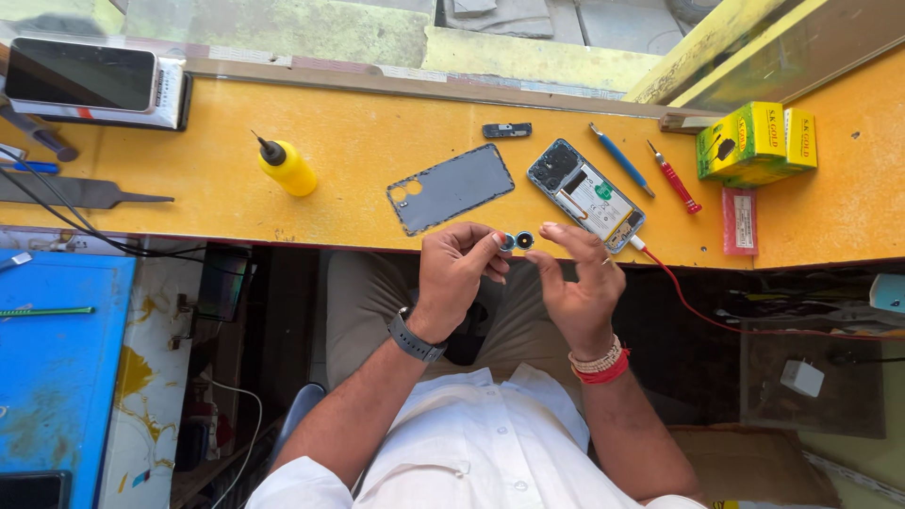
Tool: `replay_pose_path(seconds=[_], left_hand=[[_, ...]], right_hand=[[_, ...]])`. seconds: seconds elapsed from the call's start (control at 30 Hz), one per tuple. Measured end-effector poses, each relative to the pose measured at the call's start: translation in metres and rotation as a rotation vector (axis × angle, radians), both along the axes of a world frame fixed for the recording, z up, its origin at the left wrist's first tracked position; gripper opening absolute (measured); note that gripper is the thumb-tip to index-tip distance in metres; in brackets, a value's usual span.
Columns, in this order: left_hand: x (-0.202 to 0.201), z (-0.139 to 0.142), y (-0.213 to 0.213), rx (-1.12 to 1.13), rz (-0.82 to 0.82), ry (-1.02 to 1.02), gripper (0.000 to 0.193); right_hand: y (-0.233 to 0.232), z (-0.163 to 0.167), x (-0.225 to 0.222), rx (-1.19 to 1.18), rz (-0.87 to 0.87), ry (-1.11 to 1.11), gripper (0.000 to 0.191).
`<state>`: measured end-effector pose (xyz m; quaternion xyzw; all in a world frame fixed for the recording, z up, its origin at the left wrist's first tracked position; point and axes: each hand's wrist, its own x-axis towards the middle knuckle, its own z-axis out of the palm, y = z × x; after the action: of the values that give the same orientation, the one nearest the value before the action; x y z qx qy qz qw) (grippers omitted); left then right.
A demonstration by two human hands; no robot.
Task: The person repairs a disassembled smartphone at a counter, using a red screwdriver to work on the phone's internals, handling a small camera lens component, briefly checking it under a microscope, and pressing components back into the phone body.
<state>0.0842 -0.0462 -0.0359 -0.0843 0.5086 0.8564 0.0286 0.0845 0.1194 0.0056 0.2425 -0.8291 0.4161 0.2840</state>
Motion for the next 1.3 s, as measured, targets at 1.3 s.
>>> replay_pose_path(seconds=[1.3], left_hand=[[0.022,-0.004,0.000,-0.408,-0.092,0.163,0.014]], right_hand=[[0.012,-0.016,0.021,-0.179,0.056,-0.222,0.028]])
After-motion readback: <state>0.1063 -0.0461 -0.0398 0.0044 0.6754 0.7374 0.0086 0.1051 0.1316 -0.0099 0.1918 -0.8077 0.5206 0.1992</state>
